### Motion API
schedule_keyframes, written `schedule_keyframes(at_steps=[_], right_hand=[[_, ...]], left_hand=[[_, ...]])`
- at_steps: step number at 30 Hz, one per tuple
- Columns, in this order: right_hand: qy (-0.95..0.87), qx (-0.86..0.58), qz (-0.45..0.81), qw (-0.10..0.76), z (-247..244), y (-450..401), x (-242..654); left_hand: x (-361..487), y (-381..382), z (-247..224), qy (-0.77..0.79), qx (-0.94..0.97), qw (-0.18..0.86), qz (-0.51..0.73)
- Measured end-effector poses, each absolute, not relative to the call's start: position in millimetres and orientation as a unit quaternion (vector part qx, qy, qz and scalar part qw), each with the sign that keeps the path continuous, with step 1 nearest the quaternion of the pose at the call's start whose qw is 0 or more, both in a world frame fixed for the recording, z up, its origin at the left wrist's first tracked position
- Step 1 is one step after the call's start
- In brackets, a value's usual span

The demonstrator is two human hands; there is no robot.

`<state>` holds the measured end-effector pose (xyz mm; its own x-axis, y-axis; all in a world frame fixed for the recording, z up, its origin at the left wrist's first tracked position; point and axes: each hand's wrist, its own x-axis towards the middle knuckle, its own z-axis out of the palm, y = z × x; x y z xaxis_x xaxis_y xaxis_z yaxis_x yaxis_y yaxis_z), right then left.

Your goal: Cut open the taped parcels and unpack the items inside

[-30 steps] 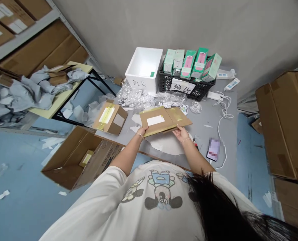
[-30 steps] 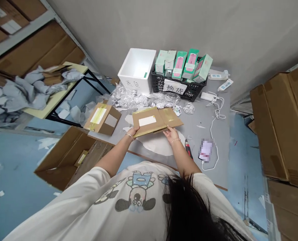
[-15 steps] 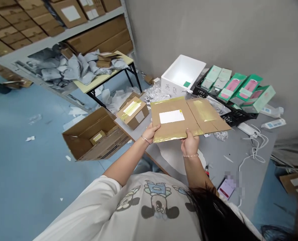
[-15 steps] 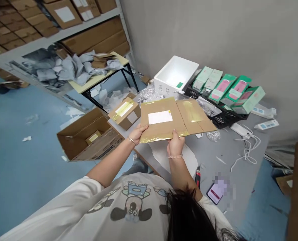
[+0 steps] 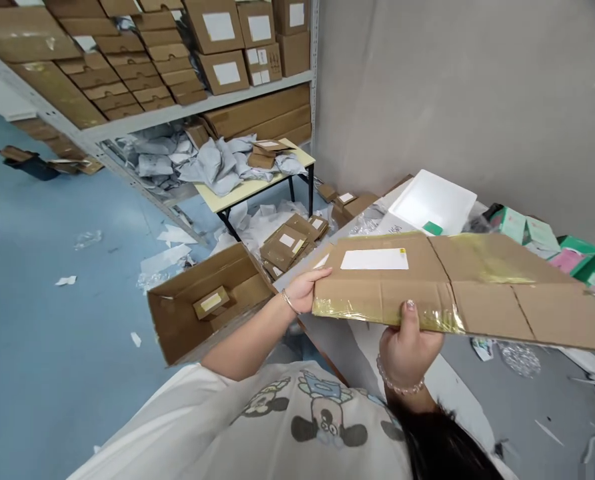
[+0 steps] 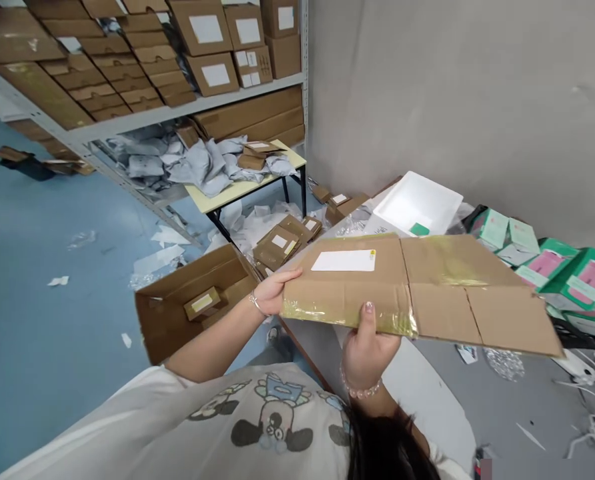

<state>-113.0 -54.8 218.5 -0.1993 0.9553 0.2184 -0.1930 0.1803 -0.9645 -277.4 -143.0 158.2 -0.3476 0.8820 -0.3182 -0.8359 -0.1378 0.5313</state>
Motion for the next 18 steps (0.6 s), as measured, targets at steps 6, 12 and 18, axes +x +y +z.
schedule_keyframes(at_steps=[6, 12, 18], right_hand=[[-0.585, -0.355, 0.523, 0.507, 219.4, -82.0, -233.5], [-0.543, -0.321, 0.691, 0.354, 169.9, -65.8, -335.7], [-0.445, -0.425, 0.757, 0.218, 103.8, -43.3, -377.2]], left_hand=[[-394.5, -173.5, 169.1, 0.343, 0.089, 0.496, 0.793], [-478.5, -192.5, 117.4, 0.403, 0.008, 0.418, 0.814], [-543.0, -200.5, 9.2, 0.482, -0.183, 0.311, 0.799]])
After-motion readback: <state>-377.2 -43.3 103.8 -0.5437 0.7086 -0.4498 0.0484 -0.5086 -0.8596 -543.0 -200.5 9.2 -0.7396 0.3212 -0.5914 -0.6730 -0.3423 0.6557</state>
